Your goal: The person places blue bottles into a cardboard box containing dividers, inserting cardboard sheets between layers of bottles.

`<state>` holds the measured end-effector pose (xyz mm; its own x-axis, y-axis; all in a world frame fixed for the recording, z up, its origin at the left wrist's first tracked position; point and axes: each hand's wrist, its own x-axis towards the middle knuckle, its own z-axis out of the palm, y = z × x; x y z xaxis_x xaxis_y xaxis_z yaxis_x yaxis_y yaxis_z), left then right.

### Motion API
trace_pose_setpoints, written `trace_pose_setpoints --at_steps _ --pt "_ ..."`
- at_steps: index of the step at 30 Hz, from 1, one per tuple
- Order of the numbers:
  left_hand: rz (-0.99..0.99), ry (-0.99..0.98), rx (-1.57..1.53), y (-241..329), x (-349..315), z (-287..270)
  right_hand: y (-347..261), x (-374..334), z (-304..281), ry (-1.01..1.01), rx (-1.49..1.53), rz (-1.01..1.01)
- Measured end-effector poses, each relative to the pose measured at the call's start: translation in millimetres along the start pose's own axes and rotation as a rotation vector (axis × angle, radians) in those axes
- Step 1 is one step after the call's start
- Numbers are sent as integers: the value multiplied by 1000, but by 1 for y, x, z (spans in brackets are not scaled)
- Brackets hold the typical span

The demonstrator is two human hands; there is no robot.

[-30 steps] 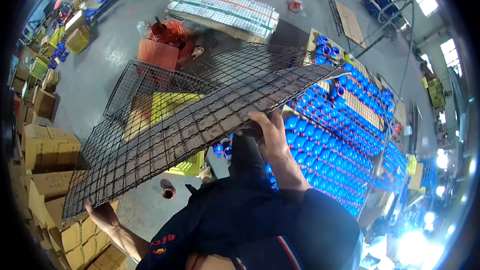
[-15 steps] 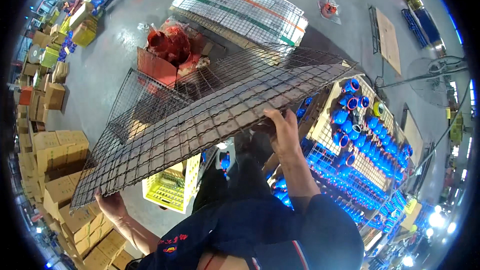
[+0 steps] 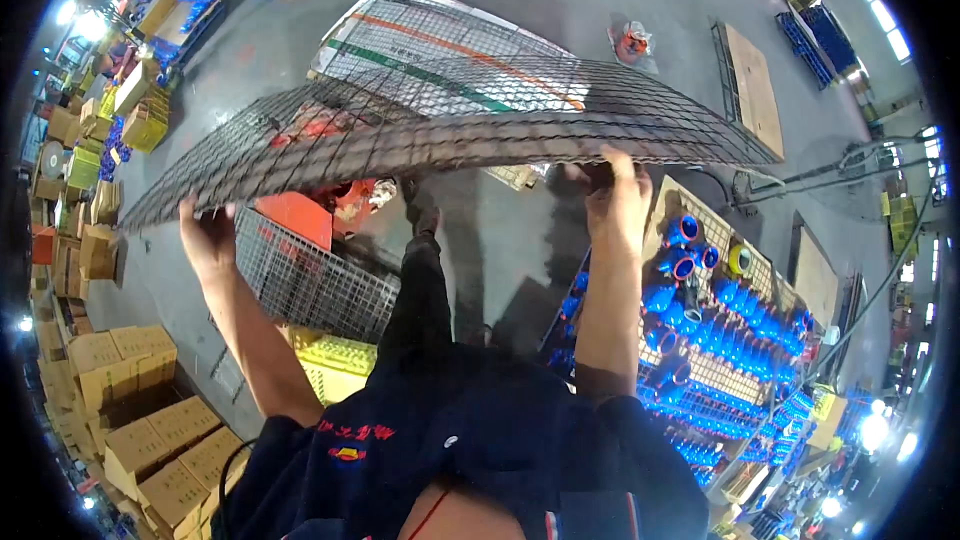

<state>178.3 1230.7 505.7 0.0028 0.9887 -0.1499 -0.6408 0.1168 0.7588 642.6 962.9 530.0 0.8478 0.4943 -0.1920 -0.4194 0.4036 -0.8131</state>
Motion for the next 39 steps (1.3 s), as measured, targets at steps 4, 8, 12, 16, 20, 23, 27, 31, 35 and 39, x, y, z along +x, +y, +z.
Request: trace_pose_setpoints --at_steps 4,8,12,16,20,23,27,31,35,39 --pt "-38 -29 28 -51 148 91 23 68 59 -12 20 -122" --pt "-183 -173 -46 -109 319 137 84 144 115 101 82 -172" --pt "-296 -65 127 -196 479 78 228 206 121 154 20 -52" --pt "-460 329 235 -254 566 -32 410 237 80 16 -195 386" --pt "-754 124 895 -359 491 -69 474 194 -110 724 235 797" --pt "-1057 33 997 -297 442 -167 456 125 -112 573 66 728" --pt "-1444 -411 1384 -312 343 -107 330 45 -141 744 -634 560" --pt "-1541 -1084 1673 -348 222 43 222 -36 -151 1074 -625 492" --pt "-1245 -1472 1870 -402 121 186 227 -153 -189 1182 -614 315" --pt "-929 -1925 1902 -501 78 244 378 -280 -245 1320 -556 513"
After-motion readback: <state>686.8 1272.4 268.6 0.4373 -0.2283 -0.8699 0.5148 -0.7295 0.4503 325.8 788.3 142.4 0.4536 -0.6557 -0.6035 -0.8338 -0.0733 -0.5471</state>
